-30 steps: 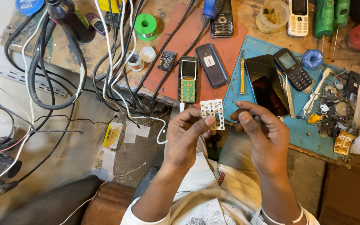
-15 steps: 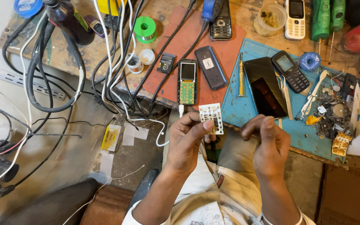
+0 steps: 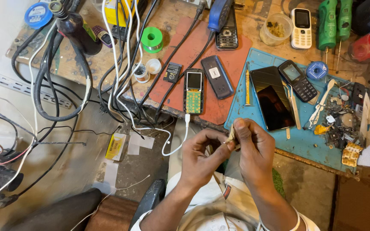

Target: The person works on a feature phone at a cluttered repair bench. They pry open the phone's back cover and battery, unscrew and lift the keypad board with a screwdriver, apply liquid from a bottle and scrub the keypad contacts with a brush, then reassemble the keypad and press it back into the phone body.

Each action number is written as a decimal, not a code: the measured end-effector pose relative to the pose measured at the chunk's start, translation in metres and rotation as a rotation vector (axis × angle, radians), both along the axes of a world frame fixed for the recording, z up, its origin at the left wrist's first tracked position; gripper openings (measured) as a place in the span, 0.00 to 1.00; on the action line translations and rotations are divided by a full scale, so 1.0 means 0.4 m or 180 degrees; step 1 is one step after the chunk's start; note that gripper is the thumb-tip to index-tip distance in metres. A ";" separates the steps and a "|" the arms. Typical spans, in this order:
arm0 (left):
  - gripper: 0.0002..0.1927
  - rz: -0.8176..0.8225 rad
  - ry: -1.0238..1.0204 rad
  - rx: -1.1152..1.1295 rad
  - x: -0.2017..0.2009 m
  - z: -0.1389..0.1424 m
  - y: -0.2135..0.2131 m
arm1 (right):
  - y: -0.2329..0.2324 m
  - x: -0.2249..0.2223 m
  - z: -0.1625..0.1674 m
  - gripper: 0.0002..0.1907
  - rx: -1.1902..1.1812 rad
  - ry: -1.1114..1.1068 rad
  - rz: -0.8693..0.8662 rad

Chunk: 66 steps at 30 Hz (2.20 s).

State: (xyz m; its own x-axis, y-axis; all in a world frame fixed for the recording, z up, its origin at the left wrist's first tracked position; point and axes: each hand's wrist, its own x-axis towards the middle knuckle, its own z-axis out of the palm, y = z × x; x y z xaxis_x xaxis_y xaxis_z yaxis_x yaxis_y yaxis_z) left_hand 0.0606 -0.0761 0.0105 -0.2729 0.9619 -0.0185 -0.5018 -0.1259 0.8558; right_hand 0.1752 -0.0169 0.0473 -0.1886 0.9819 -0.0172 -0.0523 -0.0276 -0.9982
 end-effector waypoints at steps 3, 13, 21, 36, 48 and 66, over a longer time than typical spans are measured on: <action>0.07 -0.0028 -0.0273 -0.0206 0.006 -0.005 -0.001 | 0.005 0.003 -0.007 0.24 -0.0250 0.0342 -0.0226; 0.11 0.0283 -0.0212 -0.0794 0.022 -0.079 0.043 | 0.182 0.222 -0.024 0.10 0.2012 -0.2508 -0.1398; 0.13 0.0613 -0.0186 -0.0965 0.027 -0.128 0.073 | 0.272 0.373 -0.072 0.13 0.1342 -0.3867 -0.1708; 0.20 0.0781 0.0363 -0.1254 0.028 -0.134 0.077 | 0.258 0.337 0.007 0.11 0.1909 -0.2985 -0.1214; 0.16 0.0814 0.0305 -0.1052 0.034 -0.140 0.081 | 0.024 0.077 0.014 0.16 0.1458 -0.2872 0.0435; 0.18 0.0763 0.0236 -0.1097 0.030 -0.131 0.082 | 0.075 0.049 0.010 0.11 0.2047 -0.3345 0.0212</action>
State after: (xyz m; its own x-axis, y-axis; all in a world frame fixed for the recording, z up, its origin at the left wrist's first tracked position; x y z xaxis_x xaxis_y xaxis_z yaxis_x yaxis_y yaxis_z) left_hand 0.0728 -0.0434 -0.0418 -0.5009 0.8119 -0.2999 -0.4286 0.0683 0.9009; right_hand 0.1950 0.0133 0.0513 -0.4249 0.8569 0.2919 0.7664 0.5121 -0.3877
